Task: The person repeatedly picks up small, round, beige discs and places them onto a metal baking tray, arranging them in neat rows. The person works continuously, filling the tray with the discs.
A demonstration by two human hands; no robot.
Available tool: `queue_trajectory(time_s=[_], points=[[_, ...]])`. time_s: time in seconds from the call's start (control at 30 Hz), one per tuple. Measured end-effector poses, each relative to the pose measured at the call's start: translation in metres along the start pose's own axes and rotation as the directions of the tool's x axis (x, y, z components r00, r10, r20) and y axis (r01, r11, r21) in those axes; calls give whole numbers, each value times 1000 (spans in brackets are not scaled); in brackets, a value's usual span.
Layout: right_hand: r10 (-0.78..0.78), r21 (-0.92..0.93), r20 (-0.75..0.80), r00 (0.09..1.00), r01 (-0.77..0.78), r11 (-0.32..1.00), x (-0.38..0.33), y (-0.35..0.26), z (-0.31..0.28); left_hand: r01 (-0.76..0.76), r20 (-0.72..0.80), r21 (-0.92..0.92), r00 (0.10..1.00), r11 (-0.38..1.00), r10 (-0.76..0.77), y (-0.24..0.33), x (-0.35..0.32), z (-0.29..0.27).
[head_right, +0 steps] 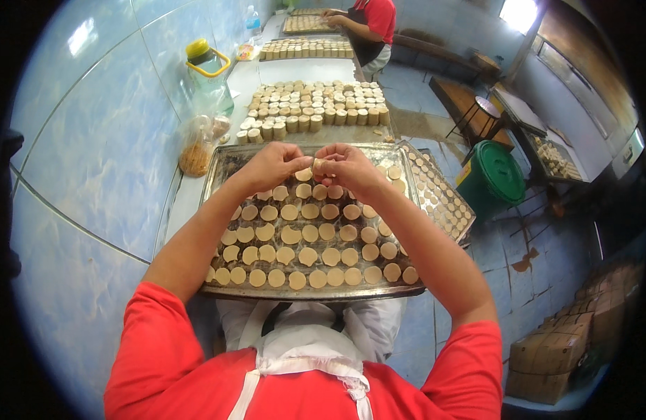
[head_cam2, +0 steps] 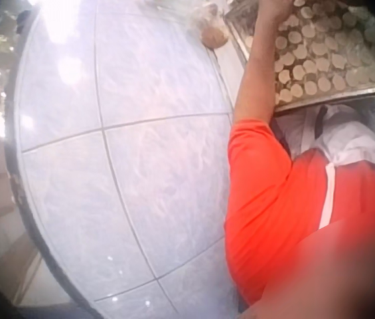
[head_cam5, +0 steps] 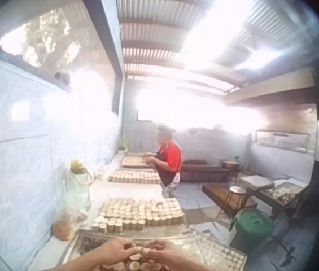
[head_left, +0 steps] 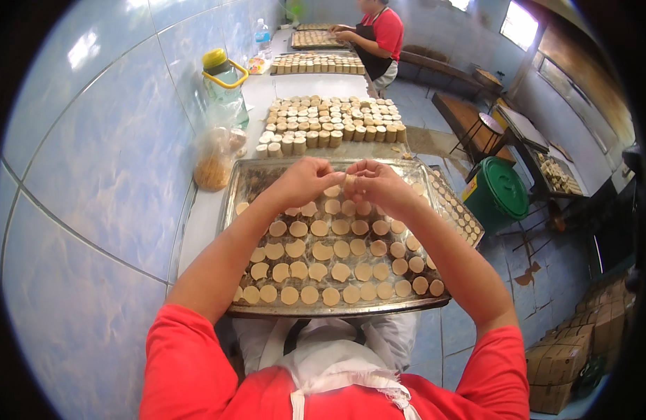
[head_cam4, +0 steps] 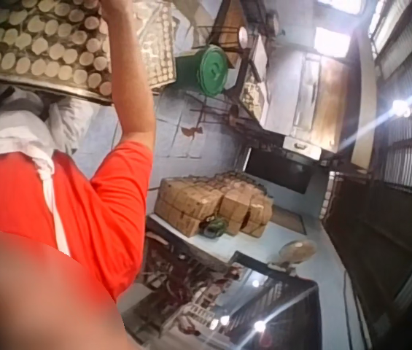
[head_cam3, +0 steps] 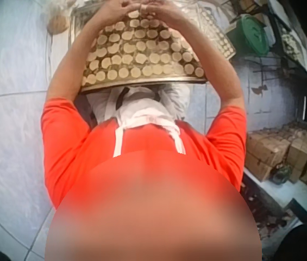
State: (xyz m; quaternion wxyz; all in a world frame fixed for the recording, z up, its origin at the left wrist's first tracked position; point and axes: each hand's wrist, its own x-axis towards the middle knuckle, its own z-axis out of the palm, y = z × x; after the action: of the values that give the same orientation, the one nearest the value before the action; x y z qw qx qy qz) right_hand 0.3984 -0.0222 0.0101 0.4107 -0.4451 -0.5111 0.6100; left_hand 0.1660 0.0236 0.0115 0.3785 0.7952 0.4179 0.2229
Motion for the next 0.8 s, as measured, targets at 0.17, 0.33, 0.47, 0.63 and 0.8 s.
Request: queue_trajectory(time_s=[0.17,0.33,0.47,0.63,0.8], points=[[30,5,20,999,-30,1000,9,0,12,-54,-27,-195,998,979,50,-4,-10,-8],[28,-51,95,995,-24,998,15,1,21,147,-22,132,989,980,-145,-13,-23,-22],[41,-8,105,994,-40,999,23,4,38,-32,3,-207,999,978,33,-18,-27,-25],[73,-34,117,991,-69,997,33,5,45,129,-63,99,990,987,-123,-27,-38,-42],[28,46,157,987,-35,998,39,8,61,-14,-120,-138,993,990,-3,-32,-48,-40]])
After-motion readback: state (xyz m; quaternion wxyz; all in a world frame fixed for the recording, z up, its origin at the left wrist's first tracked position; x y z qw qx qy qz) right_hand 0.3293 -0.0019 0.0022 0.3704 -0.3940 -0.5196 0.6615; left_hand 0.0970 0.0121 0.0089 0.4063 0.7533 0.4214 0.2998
